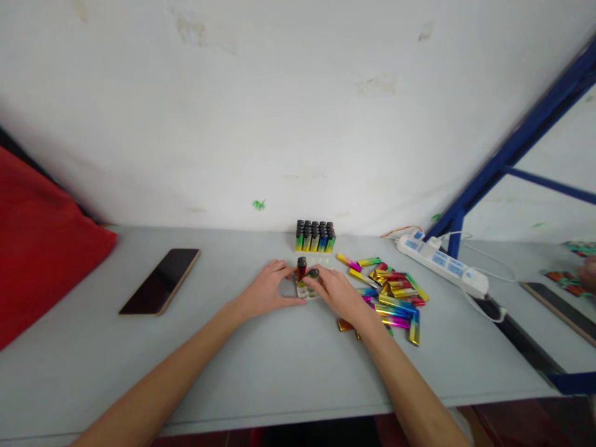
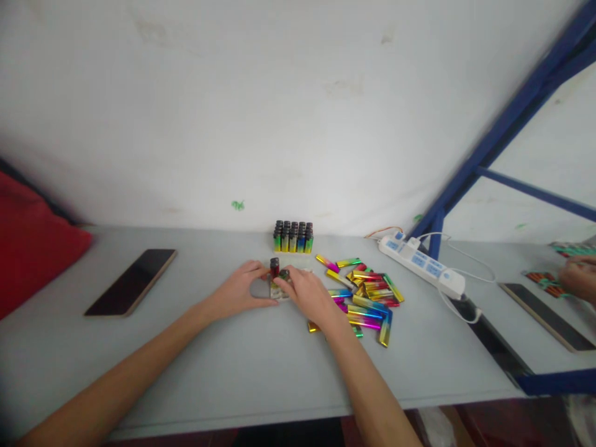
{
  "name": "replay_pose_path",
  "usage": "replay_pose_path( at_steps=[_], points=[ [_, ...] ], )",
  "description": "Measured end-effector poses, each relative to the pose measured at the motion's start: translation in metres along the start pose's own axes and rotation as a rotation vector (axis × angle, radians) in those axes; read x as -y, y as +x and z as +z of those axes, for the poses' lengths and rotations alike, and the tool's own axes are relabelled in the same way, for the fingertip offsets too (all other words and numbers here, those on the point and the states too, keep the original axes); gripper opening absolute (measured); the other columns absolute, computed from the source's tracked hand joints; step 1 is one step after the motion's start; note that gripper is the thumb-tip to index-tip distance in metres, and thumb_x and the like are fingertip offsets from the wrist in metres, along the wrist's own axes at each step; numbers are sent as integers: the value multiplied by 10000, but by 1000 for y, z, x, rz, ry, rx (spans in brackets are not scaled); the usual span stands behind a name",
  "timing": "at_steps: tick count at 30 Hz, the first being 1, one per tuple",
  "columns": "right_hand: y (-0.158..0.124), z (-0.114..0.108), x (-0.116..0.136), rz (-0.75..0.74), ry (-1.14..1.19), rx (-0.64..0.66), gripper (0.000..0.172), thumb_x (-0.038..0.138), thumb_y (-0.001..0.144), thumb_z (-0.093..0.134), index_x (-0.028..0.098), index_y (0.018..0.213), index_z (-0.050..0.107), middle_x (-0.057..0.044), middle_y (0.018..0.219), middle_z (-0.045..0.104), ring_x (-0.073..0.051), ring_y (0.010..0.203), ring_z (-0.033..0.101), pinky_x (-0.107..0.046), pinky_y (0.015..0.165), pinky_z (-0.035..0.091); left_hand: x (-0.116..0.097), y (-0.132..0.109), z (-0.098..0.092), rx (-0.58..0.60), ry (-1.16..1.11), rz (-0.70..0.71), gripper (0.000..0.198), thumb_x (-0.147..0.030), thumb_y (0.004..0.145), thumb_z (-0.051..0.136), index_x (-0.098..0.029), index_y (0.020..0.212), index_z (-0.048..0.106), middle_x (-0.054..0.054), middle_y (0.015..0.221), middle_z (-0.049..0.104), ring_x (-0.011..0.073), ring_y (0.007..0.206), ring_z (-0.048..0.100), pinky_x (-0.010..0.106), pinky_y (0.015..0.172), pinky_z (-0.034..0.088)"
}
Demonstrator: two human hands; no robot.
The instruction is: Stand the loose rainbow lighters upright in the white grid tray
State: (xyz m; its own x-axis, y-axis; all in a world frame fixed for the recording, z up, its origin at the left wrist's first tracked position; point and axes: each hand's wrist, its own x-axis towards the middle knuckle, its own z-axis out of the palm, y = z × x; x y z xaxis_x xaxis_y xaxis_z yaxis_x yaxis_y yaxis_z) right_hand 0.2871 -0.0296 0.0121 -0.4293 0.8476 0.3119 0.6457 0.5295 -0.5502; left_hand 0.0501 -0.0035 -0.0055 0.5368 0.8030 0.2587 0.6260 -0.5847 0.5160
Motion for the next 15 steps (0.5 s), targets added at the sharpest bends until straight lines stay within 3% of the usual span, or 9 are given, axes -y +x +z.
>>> replay_pose_path(
  at_steps=[7, 15],
  points=[
    [8, 2, 19, 14, -395, -5, 375, 503, 1164, 474, 188, 1099, 667, -173, 1076, 776, -307, 982, 735, -412, 892, 514, 0, 0, 1, -18, 5, 35, 569, -636, 785, 915, -220, 1137, 751, 106, 1136, 725, 339, 1126, 664, 465, 1029, 538],
    [16, -1, 13, -41, -390, 88, 245, 418, 1126, 612, 187, 1154, 686, -144, 1055, 787, -299, 972, 746, -376, 838, 530, -1, 0, -1, -24, 12, 33, 527, -671, 789, 889, -230, 1040, 747, 94, 1095, 725, 322, 1069, 676, 449, 987, 555]
  ],
)
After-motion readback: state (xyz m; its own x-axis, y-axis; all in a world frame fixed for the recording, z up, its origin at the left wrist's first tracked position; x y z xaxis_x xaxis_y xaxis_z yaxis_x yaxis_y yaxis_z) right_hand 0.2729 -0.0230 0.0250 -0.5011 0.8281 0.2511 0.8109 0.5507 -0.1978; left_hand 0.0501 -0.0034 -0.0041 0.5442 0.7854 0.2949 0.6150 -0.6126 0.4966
